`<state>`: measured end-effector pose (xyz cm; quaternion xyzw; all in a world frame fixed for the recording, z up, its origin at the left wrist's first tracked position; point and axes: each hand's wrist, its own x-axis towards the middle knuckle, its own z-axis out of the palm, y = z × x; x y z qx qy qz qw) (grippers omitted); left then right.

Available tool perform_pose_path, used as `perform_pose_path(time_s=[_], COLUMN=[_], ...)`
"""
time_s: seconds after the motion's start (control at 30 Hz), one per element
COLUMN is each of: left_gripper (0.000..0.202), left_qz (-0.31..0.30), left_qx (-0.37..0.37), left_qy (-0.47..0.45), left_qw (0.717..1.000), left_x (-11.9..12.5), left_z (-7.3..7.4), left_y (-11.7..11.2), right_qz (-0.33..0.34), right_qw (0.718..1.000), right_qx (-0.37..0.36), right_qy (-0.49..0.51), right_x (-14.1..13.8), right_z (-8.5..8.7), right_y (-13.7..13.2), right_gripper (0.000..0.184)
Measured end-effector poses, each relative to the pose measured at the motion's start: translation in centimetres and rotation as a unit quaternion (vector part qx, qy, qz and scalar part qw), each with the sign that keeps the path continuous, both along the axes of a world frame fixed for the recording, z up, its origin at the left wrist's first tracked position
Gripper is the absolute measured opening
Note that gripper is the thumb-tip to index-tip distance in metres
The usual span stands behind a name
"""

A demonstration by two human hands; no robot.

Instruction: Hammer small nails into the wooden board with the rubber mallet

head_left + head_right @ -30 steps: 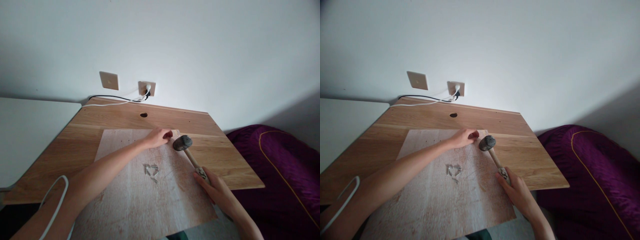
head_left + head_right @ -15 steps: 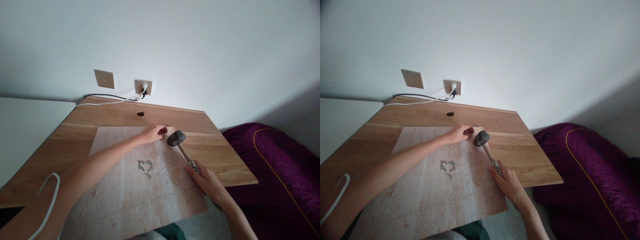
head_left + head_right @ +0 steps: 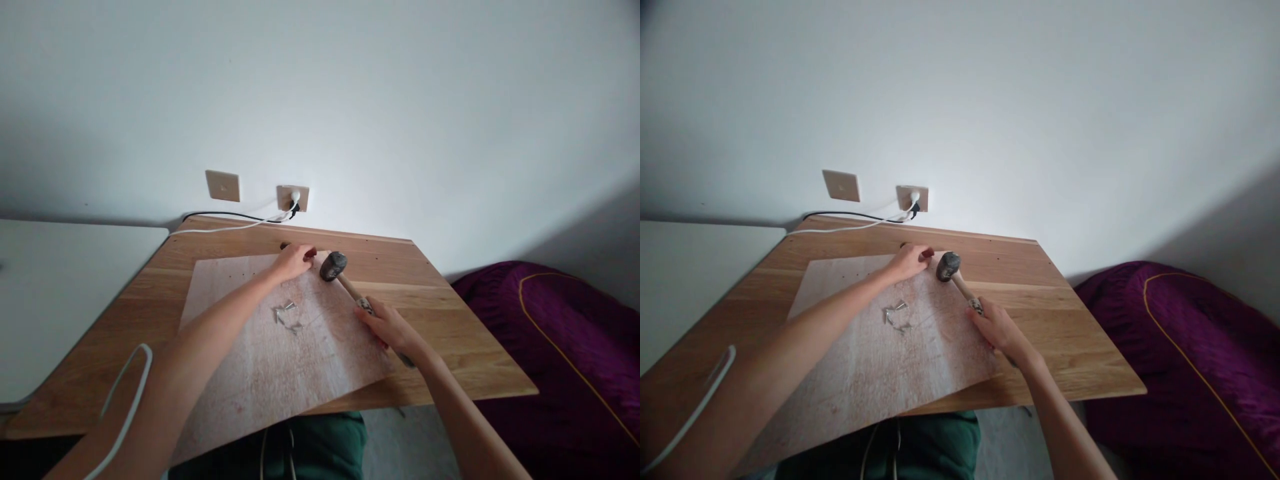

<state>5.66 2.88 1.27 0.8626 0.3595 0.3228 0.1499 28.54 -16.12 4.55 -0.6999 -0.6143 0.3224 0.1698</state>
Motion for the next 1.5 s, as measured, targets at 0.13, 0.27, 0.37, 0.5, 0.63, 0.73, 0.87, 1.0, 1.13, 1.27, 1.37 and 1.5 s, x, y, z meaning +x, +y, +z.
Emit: perform_pose_path(time_s=[0.13,0.27,0.37,0.5,0.63,0.73,0.87,1.0,1.13,1.27,1.37,1.5], left_gripper=[0.017,0.021,0.025,0.021,0.014,0.013,0.012,0.011,0.011,0.011,0.01,0.009], left_qz=[0.032,0.027,0.004,-0.007,-0.008,-0.012,-0.028,-0.052,-0.06,-0.074,-0.085,-0.071], left_qx=[0.04,0.06,0.063,0.056,0.054,0.032,0.003,-0.042,-0.069,-0.075,-0.055,-0.018], left_qy=[0.042,0.056,0.043,0.014,-0.034,-0.069,-0.075,-0.084,-0.087,-0.077,-0.068,-0.054], left_qw=[0.998,0.996,0.997,0.998,0.998,0.997,0.997,0.994,0.992,0.991,0.992,0.996], left_x=[-0.1,-0.1,0.0,0.2,0.1,-0.2,-0.3,-0.3,-0.5,-0.5,-0.5,-0.4], left_z=[0.1,0.0,-0.1,0.0,0.1,-0.1,-0.4,-0.6,-0.5,-0.4,-0.4,-0.3], left_y=[0.6,1.2,1.9,2.8,3.0,2.9,2.9,3.2,3.2,2.9,2.6,2.6], right_qz=[0.033,0.06,0.072,0.068,0.024,-0.015,-0.037,-0.034,-0.02,0.0,0.017,0.026], right_qw=[0.999,0.997,0.994,0.99,0.988,0.987,0.987,0.988,0.988,0.987,0.989,0.99], right_qx=[-0.024,-0.023,-0.011,0.013,0.058,0.094,0.122,0.135,0.152,0.159,0.148,0.138], right_qy=[0.03,0.052,0.077,0.12,0.141,0.13,0.1,0.059,0.012,-0.015,-0.026,-0.028], right_x=[0.4,0.9,1.6,2.4,2.2,1.7,1.4,1.4,1.3,1.1,0.9,0.8], right_z=[0.0,0.2,0.4,0.1,-0.5,-0.6,-0.3,0.1,0.0,-0.2,-0.5,-0.7], right_y=[2.8,4.1,4.9,6.6,8.1,8.1,7.0,6.1,6.0,6.2,6.3,6.2], right_gripper=[0.029,0.03,0.033,0.041,0.046,0.043,0.033,0.023,0.02,0.019,0.018,0.014])
